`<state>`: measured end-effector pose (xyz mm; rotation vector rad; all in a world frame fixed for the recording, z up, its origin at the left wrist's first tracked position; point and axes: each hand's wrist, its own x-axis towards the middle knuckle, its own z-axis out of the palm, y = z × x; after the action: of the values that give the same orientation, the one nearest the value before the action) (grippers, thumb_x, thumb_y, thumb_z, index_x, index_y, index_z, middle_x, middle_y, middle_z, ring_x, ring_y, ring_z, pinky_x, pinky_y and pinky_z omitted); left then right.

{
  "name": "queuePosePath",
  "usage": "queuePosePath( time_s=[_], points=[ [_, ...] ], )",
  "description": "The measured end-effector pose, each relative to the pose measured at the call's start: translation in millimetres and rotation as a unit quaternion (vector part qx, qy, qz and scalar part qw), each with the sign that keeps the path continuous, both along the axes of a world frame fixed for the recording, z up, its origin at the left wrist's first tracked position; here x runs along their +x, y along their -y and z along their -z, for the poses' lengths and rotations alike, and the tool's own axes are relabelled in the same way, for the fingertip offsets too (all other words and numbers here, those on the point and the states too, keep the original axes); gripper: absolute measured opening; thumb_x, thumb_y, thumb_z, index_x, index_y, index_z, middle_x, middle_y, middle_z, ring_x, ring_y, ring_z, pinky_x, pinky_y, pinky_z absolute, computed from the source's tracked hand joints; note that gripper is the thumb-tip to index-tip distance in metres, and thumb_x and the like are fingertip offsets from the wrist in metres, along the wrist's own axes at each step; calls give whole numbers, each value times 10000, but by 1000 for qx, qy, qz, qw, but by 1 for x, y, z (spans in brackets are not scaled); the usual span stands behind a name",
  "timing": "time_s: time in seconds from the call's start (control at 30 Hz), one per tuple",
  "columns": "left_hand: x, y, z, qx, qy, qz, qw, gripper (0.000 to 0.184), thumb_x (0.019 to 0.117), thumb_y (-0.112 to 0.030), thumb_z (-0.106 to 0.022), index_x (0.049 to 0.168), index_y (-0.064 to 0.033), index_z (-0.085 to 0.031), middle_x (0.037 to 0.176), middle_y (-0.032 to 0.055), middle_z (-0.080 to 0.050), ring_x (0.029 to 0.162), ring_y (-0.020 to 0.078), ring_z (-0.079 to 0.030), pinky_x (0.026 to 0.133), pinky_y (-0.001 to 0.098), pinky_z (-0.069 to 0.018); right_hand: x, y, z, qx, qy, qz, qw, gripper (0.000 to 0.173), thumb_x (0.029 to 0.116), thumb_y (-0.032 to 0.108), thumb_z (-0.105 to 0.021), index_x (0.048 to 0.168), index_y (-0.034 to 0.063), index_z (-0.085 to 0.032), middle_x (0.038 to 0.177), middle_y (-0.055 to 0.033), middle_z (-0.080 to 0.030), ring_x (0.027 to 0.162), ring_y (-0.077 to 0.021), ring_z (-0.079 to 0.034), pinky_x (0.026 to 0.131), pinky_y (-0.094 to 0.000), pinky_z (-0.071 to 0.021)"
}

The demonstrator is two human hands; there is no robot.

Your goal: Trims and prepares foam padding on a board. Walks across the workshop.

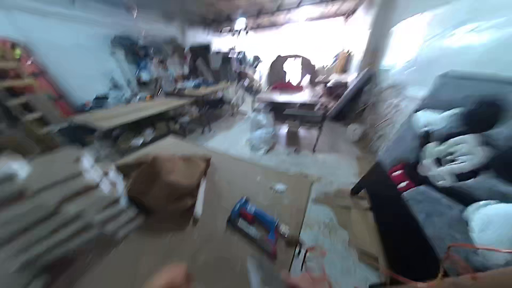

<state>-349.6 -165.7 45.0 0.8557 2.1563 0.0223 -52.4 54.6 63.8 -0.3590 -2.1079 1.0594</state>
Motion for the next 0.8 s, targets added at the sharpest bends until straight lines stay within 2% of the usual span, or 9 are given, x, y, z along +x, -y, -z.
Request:
queuePosePath(
  time_s=[0.07, 0.1, 0.13, 0.2, 0.3, 0.43, 0.57, 0.67, 0.8],
  points=[
    [4, 18, 3, 17, 49, -7, 999, 397, 952, -346, -714, 1143, 1, -719, 1087, 238, -707, 1032, 399, -676, 943, 610, -511, 14, 14, 11, -2, -29, -25, 999, 272, 863, 74, -715, 1128, 63, -774, 935, -42, -729, 773, -67, -685, 697, -230, -608],
    [-1, 21, 3, 0, 75, -5, 997, 394, 983, -319, -681, 1192, 14, -698, 1128, 244, -696, 1069, 395, -664, 979, 600, -490, 12, 20, 17, -24, -37, -48, 998, 313, 863, 83, -717, 1173, 70, -760, 951, -44, -708, 740, -51, -666, 645, -210, -597],
    [-3, 22, 7, -23, 87, 9, 996, 366, 983, -316, -686, 1178, -8, -718, 1112, 219, -709, 1063, 372, -673, 983, 596, -493, 11, 28, 24, -46, -35, -67, 996, 334, 866, 97, -720, 1198, 80, -752, 965, -43, -697, 721, -50, -660, 620, -207, -596],
    [-6, 21, 10, -50, 115, 56, 991, 306, 971, -287, -703, 1149, -41, -744, 1062, 179, -726, 1023, 341, -683, 953, 605, -499, 8, 43, 35, -72, -11, -87, 994, 318, 876, 106, -712, 1189, 79, -755, 967, -44, -686, 715, -55, -653, 615, -211, -595],
    [-20, 23, 13, -27, 163, 104, 981, 222, 988, -170, -664, 1157, -51, -746, 1073, 144, -734, 1018, 294, -693, 961, 557, -517, -8, 63, 45, -78, 56, -104, 990, 305, 903, 113, -691, 1200, 97, -758, 959, -46, -698, 751, -66, -665, 647, -227, -597],
    [-34, 36, 21, 40, 248, 61, 966, 206, 1009, -98, -600, 1157, -53, -735, 1062, 88, -737, 969, 183, -698, 927, 418, -560, -41, 80, 63, -68, 133, -138, 979, 320, 921, 143, -678, 1233, 144, -748, 984, -49, -714, 799, -99, -682, 685, -271, -597],
    [-36, 33, 29, 23, 187, 79, 979, 196, 1021, -201, -613, 1084, -95, -765, 956, 59, -733, 860, 161, -688, 849, 404, -564, -68, 99, 75, -22, 183, -157, 970, 312, 920, 155, -683, 1225, 141, -750, 953, -74, -714, 785, -162, -688, 659, -318, -582],
    [-35, 29, 34, 49, 143, 113, 982, 202, 1024, -221, -611, 1022, -86, -761, 935, 64, -715, 859, 185, -673, 824, 419, -551, -80, 110, 83, 22, 186, -169, 968, 327, 901, 141, -684, 1222, 124, -746, 936, -81, -706, 784, -183, -689, 635, -321, -576],
    [-24, 29, 49, 111, 114, 51, 986, 198, 1013, -203, -603, 996, -80, -756, 957, 76, -697, 911, 205, -669, 855, 429, -544, -104, 116, 93, 47, 229, -185, 954, 341, 896, 129, -663, 1229, 127, -739, 926, -95, -691, 779, -222, -679, 610, -351, -563]
  ],
)
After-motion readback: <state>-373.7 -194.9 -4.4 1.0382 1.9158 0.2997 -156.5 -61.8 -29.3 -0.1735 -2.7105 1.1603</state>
